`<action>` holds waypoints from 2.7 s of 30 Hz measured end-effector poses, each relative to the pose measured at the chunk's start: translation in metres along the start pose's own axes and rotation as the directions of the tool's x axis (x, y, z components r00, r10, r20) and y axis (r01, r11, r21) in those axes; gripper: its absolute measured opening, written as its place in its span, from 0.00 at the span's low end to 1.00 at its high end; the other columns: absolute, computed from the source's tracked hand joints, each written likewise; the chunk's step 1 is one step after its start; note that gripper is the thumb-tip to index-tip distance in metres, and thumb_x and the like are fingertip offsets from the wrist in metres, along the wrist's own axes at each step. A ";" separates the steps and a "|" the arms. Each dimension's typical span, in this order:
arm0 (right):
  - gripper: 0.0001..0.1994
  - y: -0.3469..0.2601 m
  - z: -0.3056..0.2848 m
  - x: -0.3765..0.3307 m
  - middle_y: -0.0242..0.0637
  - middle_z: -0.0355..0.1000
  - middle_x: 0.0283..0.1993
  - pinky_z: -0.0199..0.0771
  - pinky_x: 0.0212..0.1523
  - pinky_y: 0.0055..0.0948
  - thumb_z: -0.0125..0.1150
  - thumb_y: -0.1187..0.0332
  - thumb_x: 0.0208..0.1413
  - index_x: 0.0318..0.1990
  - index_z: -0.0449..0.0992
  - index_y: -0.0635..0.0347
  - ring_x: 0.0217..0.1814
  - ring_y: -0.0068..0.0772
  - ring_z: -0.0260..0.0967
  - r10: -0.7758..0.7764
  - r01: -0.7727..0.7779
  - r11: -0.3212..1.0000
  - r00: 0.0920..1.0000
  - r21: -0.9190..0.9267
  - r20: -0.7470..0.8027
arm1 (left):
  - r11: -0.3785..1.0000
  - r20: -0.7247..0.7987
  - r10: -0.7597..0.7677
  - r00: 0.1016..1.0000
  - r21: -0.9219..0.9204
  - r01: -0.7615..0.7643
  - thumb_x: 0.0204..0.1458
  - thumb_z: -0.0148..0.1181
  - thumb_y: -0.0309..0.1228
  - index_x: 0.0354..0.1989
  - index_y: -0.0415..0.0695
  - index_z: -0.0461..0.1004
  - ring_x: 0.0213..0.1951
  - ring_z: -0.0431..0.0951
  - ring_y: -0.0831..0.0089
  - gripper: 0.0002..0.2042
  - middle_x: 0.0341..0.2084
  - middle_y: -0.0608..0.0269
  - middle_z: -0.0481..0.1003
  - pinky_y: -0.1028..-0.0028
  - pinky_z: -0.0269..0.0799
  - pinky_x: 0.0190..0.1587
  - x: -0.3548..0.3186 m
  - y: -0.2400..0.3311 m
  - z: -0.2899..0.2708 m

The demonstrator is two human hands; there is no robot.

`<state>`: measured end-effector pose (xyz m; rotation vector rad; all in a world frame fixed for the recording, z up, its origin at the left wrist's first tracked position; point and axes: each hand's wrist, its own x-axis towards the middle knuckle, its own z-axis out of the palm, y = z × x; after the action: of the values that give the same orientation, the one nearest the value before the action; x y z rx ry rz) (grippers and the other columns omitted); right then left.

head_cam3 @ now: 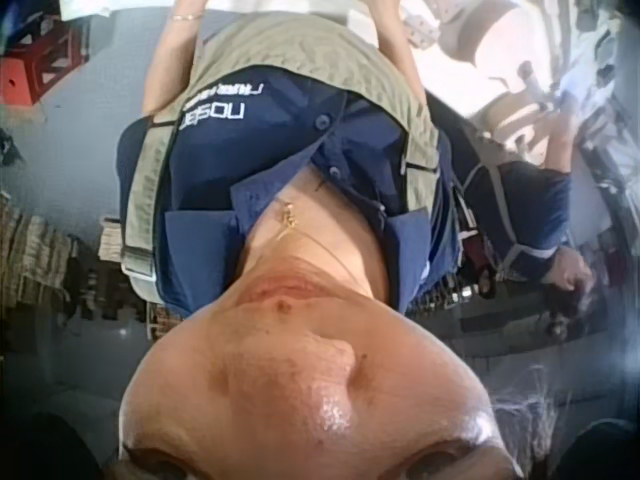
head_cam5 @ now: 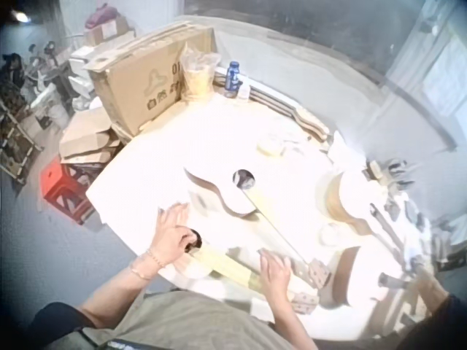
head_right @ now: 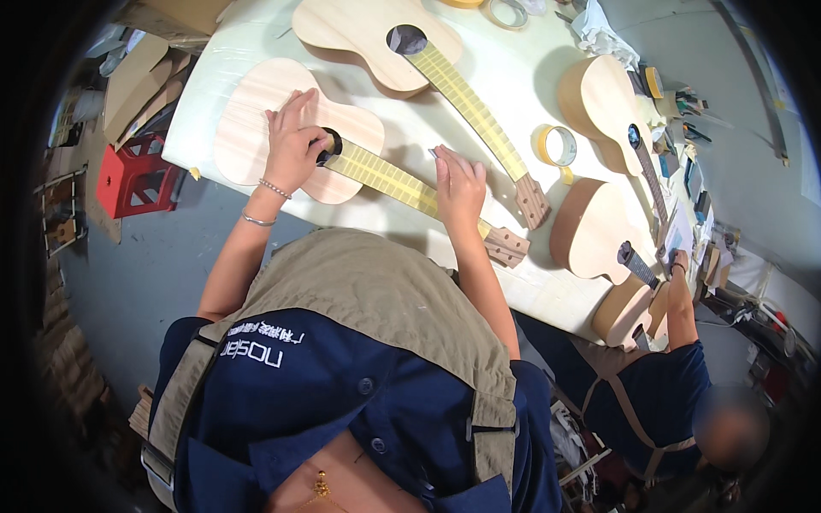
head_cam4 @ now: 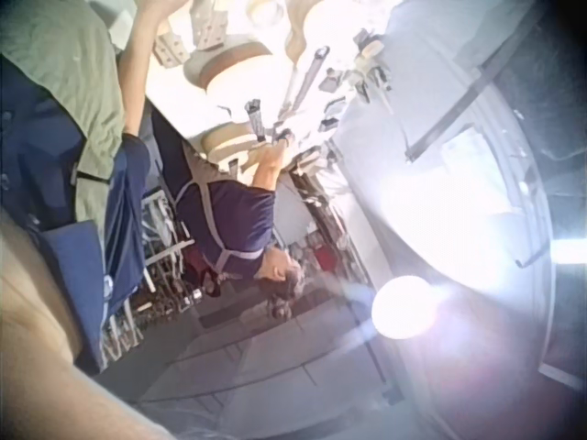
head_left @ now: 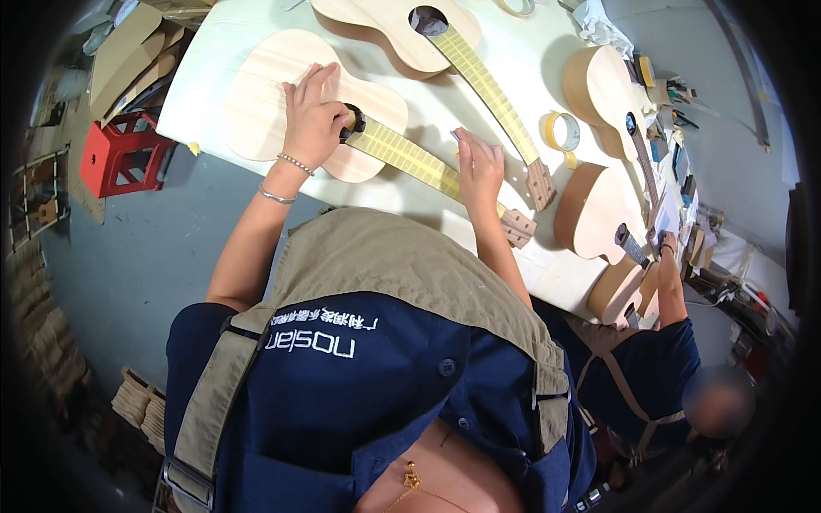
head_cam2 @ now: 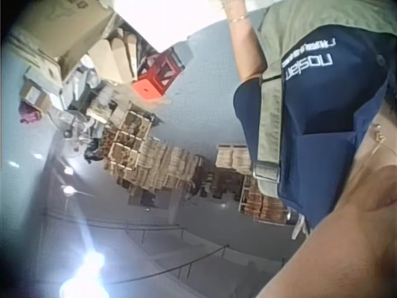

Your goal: The person applies yellow tape along the fretboard of several wooden ukuleles, uses a blade to trim the tape at the nut, and wipes the surfaces with a cloth.

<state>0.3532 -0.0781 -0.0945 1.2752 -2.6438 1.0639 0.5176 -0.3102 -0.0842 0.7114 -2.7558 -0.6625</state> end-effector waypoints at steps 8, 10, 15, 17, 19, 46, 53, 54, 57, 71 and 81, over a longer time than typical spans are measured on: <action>0.09 -0.001 -0.003 0.001 0.34 0.76 0.42 0.62 0.39 0.27 0.54 0.68 0.57 0.39 0.79 0.60 0.34 0.33 0.68 -0.056 0.057 0.998 0.998 0.009 -0.025 | 0.996 0.142 0.042 0.989 -0.084 -0.030 0.44 0.63 0.32 0.21 0.49 0.78 0.68 0.41 0.55 0.04 0.67 0.62 0.49 0.43 0.28 0.64 0.003 0.002 -0.019; 0.09 -0.002 -0.003 0.002 0.34 0.77 0.42 0.63 0.40 0.27 0.55 0.68 0.57 0.39 0.79 0.60 0.35 0.33 0.69 -0.034 0.034 0.999 0.999 -0.001 -0.010 | 0.999 0.034 0.046 0.998 -0.028 -0.046 0.43 0.64 0.29 0.23 0.48 0.77 0.66 0.48 0.55 0.02 0.64 0.61 0.55 0.44 0.32 0.64 0.004 -0.001 -0.012; 0.09 -0.003 0.001 0.002 0.35 0.77 0.41 0.63 0.41 0.27 0.55 0.68 0.56 0.39 0.79 0.59 0.37 0.35 0.69 -0.024 0.024 1.000 1.000 0.013 0.009 | 0.956 -0.333 -0.038 0.942 -0.286 -0.062 0.45 0.63 0.21 0.29 0.42 0.77 0.52 0.70 0.64 0.04 0.47 0.59 0.72 0.64 0.59 0.59 -0.013 -0.003 -0.013; 0.09 0.006 0.005 0.003 0.35 0.77 0.41 0.63 0.43 0.29 0.55 0.68 0.56 0.39 0.79 0.59 0.38 0.35 0.70 0.027 -0.028 1.000 0.998 0.011 0.056 | 0.958 -0.418 -0.117 0.901 -0.285 -0.008 0.45 0.62 0.22 0.29 0.42 0.78 0.46 0.73 0.65 0.03 0.39 0.61 0.75 0.63 0.61 0.57 -0.024 -0.013 -0.042; 0.11 0.013 0.007 0.018 0.39 0.74 0.47 0.62 0.48 0.33 0.55 0.65 0.56 0.43 0.78 0.58 0.45 0.39 0.68 -0.022 0.014 0.999 0.988 0.051 0.150 | 0.894 -0.537 -0.337 0.773 -0.440 0.084 0.48 0.61 0.23 0.29 0.40 0.78 0.38 0.76 0.70 0.02 0.32 0.63 0.78 0.69 0.66 0.51 -0.040 -0.038 -0.068; 0.24 -0.014 0.019 -0.074 0.48 0.59 0.62 0.58 0.63 0.34 0.52 0.59 0.61 0.59 0.60 0.62 0.67 0.39 0.53 0.507 -0.164 -0.723 0.534 0.671 0.677 | 0.674 0.096 0.739 0.667 -0.126 -0.728 0.55 0.52 0.39 0.54 0.42 0.67 0.56 0.65 0.56 0.21 0.49 0.51 0.71 0.55 0.52 0.63 0.187 0.112 0.024; 0.12 -0.063 0.004 -0.056 0.40 0.70 0.51 0.61 0.58 0.31 0.54 0.64 0.59 0.48 0.69 0.58 0.55 0.33 0.64 0.710 -0.022 -0.299 0.663 0.954 0.238 | 0.725 0.916 0.386 0.107 -0.231 -0.649 0.37 0.71 0.46 0.33 0.37 0.76 0.26 0.74 0.69 0.23 0.24 0.60 0.78 0.70 0.70 0.33 0.245 0.173 0.061; 0.11 -0.069 -0.004 -0.053 0.38 0.71 0.49 0.60 0.57 0.30 0.54 0.65 0.59 0.47 0.71 0.58 0.52 0.31 0.66 0.690 -0.038 -0.194 0.705 0.980 0.164 | 0.701 0.892 0.436 0.122 -0.252 -0.667 0.37 0.72 0.46 0.34 0.36 0.76 0.28 0.74 0.70 0.24 0.26 0.59 0.78 0.70 0.70 0.34 0.254 0.170 0.042; 0.11 -0.096 -0.041 -0.043 0.40 0.72 0.46 0.60 0.56 0.32 0.51 0.70 0.56 0.45 0.70 0.63 0.49 0.29 0.65 0.638 0.014 0.338 0.732 0.941 -0.240 | 0.652 0.608 0.697 0.380 -0.318 -0.688 0.39 0.71 0.41 0.36 0.38 0.73 0.33 0.70 0.75 0.22 0.29 0.64 0.72 0.73 0.68 0.38 0.267 0.159 -0.050; 0.05 -0.222 -0.144 0.086 0.25 0.62 0.25 0.57 0.23 0.14 0.51 0.76 0.59 0.42 0.66 0.62 0.22 0.13 0.56 0.115 0.464 0.497 0.802 0.733 -0.586 | 0.690 -0.479 0.551 0.683 -0.198 -0.696 0.55 0.55 0.33 0.49 0.36 0.67 0.39 0.77 0.68 0.17 0.36 0.55 0.76 0.72 0.69 0.44 0.092 0.121 -0.212; 0.20 -0.213 -0.117 0.079 0.39 0.68 0.37 0.68 0.39 0.29 0.68 0.69 0.45 0.44 0.66 0.66 0.39 0.28 0.67 0.013 0.431 0.671 0.806 0.603 -0.592 | 0.626 -0.422 0.646 0.636 -0.184 -0.758 0.57 0.45 0.40 0.49 0.39 0.68 0.44 0.71 0.58 0.18 0.46 0.52 0.70 0.66 0.68 0.45 0.058 0.122 -0.158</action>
<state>0.4189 -0.1569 0.1399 1.0503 -1.5966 2.1440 0.4679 -0.3030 0.1178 -0.3555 -2.2247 -0.7210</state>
